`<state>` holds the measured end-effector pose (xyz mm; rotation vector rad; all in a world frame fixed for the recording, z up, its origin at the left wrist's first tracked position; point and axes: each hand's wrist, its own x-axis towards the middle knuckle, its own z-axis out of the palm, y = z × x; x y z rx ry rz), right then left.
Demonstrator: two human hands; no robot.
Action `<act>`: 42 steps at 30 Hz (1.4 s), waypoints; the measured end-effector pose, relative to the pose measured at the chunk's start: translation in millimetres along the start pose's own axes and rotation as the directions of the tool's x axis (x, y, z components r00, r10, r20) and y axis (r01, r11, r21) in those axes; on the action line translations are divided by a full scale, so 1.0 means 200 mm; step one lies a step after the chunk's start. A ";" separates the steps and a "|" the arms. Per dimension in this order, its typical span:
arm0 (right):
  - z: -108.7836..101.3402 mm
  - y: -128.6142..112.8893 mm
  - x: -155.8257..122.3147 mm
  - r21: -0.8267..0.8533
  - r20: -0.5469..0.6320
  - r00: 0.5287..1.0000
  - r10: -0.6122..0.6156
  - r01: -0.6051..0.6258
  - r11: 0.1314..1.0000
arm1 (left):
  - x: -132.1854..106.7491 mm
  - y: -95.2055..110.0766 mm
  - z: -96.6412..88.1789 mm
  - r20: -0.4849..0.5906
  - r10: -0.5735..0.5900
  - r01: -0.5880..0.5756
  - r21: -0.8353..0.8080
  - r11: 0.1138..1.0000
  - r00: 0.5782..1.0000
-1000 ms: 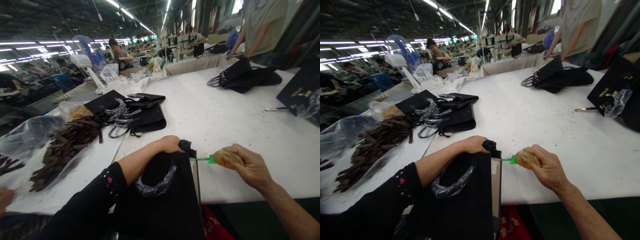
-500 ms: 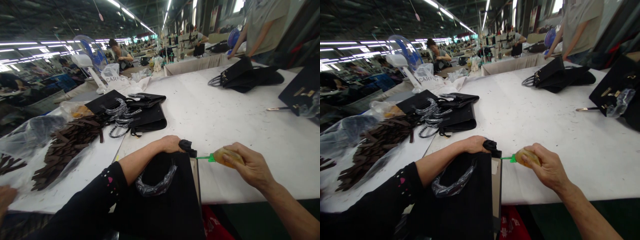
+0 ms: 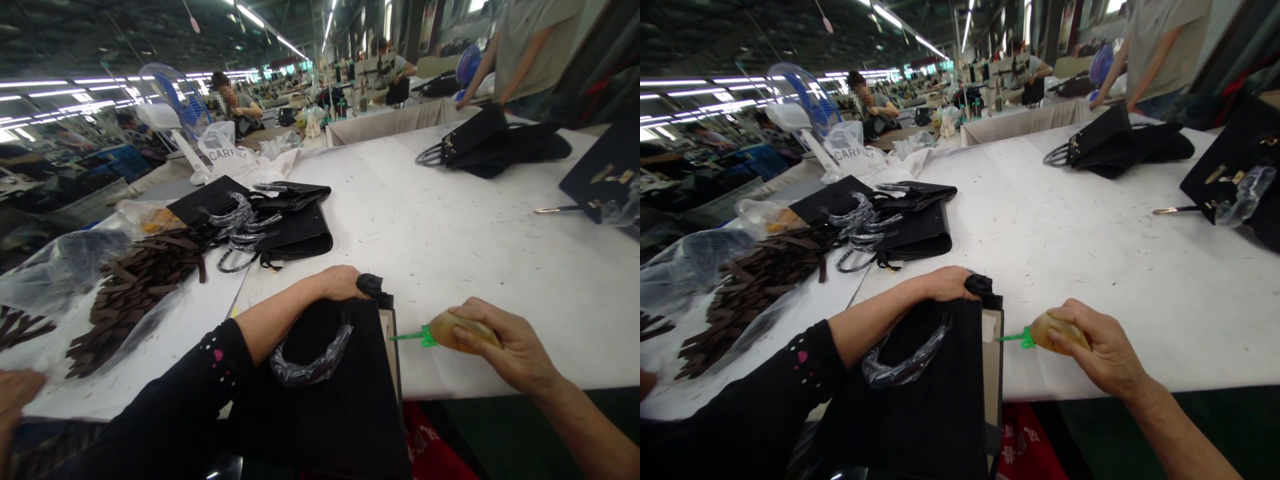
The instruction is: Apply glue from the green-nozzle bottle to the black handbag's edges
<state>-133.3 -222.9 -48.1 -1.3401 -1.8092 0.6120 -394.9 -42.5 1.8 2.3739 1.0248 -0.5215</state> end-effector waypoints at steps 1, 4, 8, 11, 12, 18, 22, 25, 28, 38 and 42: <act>0.00 0.00 0.00 -0.009 -0.059 0.998 -0.007 0.006 1.000 | 0.00 0.00 0.00 0.000 0.000 0.000 0.002 1.000 1.000; 0.01 -0.01 -0.01 -0.008 -0.047 0.998 -0.041 0.041 0.999 | -0.01 0.01 0.00 -0.003 0.000 0.000 0.002 1.000 1.000; 0.01 -0.02 -0.02 0.036 0.043 0.997 -0.058 0.057 0.998 | -0.01 0.01 0.00 -0.011 0.005 -0.005 -0.002 1.000 1.000; 0.02 -0.01 -0.03 0.035 -0.089 0.995 -0.045 0.048 0.998 | 0.00 0.00 0.00 -0.014 0.018 -0.018 0.000 1.000 1.000; 0.02 -0.01 -0.04 0.040 -0.081 0.996 -0.046 0.049 0.998 | 0.00 0.00 0.00 -0.014 0.022 -0.022 0.000 1.000 1.000; 0.03 -0.03 -0.11 0.084 0.027 0.996 -0.083 0.080 0.993 | 0.00 -0.01 0.01 -0.019 0.050 -0.051 -0.026 0.998 0.999; 0.03 -0.04 -0.14 0.070 0.002 0.995 -0.100 0.100 0.992 | 0.01 -0.02 0.01 -0.024 0.042 -0.042 -0.027 0.999 0.999; 0.02 -0.06 -0.14 0.076 0.080 0.988 -0.131 0.125 0.989 | 0.01 -0.02 0.01 -0.028 0.040 -0.041 -0.026 0.999 0.999; 0.02 -0.07 -0.14 0.051 -0.030 0.987 -0.157 0.159 0.986 | 0.01 -0.02 0.02 -0.030 0.035 -0.036 -0.033 0.999 0.999; 0.03 -0.10 -0.16 0.018 0.035 0.986 -0.164 0.163 0.986 | -0.06 0.02 -0.05 -0.031 0.066 -0.067 -0.047 0.997 0.997; 0.00 -0.11 -0.12 -0.016 0.002 0.975 -0.220 0.220 0.975 | -0.19 0.07 -0.22 -0.073 0.039 -0.041 -0.024 0.999 0.997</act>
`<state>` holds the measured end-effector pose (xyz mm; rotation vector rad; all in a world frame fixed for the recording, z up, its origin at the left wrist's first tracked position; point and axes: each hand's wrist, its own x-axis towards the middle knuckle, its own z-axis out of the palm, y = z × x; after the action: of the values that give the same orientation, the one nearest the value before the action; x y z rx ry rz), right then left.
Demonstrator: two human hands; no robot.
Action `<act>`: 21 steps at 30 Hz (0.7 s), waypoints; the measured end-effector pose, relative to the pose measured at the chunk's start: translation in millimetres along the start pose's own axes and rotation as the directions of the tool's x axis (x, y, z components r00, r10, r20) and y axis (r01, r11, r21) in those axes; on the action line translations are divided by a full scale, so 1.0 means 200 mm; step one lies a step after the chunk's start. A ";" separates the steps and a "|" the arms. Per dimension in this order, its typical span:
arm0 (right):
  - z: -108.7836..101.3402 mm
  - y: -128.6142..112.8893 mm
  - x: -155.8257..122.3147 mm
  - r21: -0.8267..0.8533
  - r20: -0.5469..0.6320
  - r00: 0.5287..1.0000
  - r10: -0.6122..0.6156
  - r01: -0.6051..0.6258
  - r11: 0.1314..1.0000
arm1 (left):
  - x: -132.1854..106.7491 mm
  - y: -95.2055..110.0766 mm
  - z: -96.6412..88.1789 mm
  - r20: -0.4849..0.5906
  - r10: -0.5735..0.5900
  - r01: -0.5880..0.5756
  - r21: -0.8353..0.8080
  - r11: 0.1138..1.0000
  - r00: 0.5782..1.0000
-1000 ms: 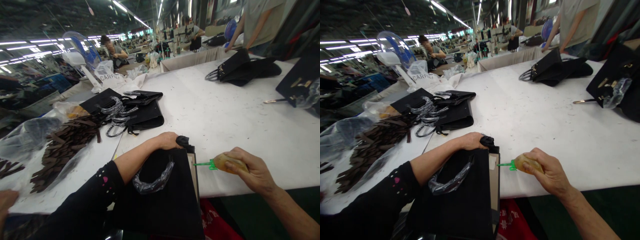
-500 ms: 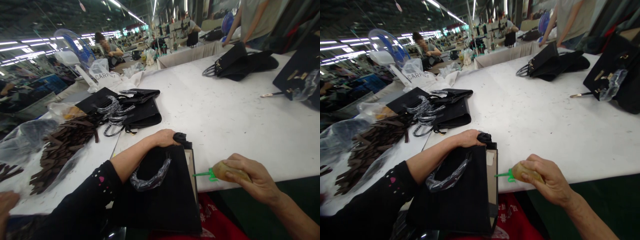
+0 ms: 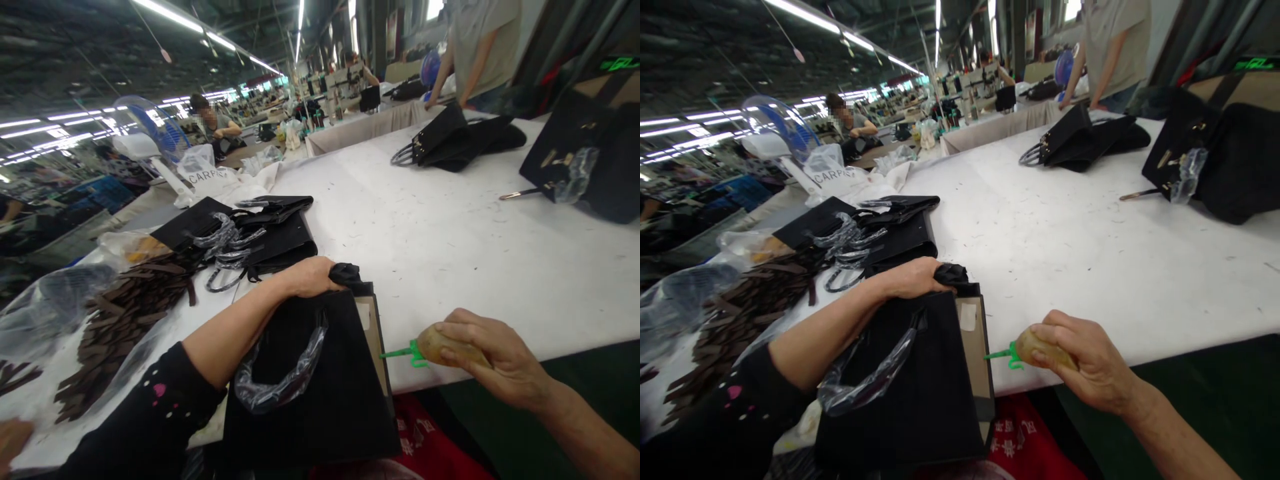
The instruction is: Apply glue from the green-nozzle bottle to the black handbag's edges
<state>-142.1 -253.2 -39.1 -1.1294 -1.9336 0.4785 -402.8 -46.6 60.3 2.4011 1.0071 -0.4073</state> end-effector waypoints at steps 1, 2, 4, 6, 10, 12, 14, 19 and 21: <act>-0.01 0.00 0.01 -0.003 -0.023 1.000 -0.009 0.009 1.000 | -0.03 0.02 -0.05 -0.025 -0.003 0.004 0.015 1.000 1.000; -0.02 0.00 0.03 -0.008 -0.048 0.999 -0.019 0.019 1.000 | -0.06 0.04 -0.10 -0.053 -0.003 0.005 0.035 0.999 0.999; -0.04 0.00 0.06 -0.025 -0.095 0.995 -0.043 0.040 0.999 | -0.12 0.09 -0.20 -0.108 -0.002 0.011 0.084 0.996 0.994; -0.06 0.01 0.08 -0.055 -0.131 0.989 -0.068 0.062 0.997 | -0.16 0.14 -0.27 -0.168 -0.008 0.030 0.130 0.991 0.986; -0.07 0.02 0.12 -0.091 -0.175 0.982 -0.072 0.057 0.994 | -0.20 0.23 -0.31 -0.306 0.000 0.057 0.180 0.982 0.952; -0.07 0.03 0.12 -0.103 -0.196 0.979 -0.063 0.044 0.994 | -0.20 0.26 -0.27 -0.381 -0.004 0.091 0.212 0.973 0.925; -0.06 0.04 0.12 -0.110 -0.209 0.977 -0.045 0.022 0.994 | -0.21 0.27 -0.20 -0.432 -0.003 0.119 0.244 0.963 0.902; -0.02 0.08 0.09 -0.084 -0.213 0.977 -0.009 -0.009 0.996 | -0.22 0.26 -0.01 -0.543 -0.004 0.105 0.156 0.982 0.840; -0.02 0.09 0.07 -0.092 -0.209 0.978 -0.017 -0.002 0.996 | -0.23 0.25 0.04 -0.569 -0.008 0.084 0.107 0.991 0.822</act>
<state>-132.9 -231.6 -43.1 -1.1807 -1.7899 0.2570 -398.4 -107.3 91.1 2.6851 1.3207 0.2702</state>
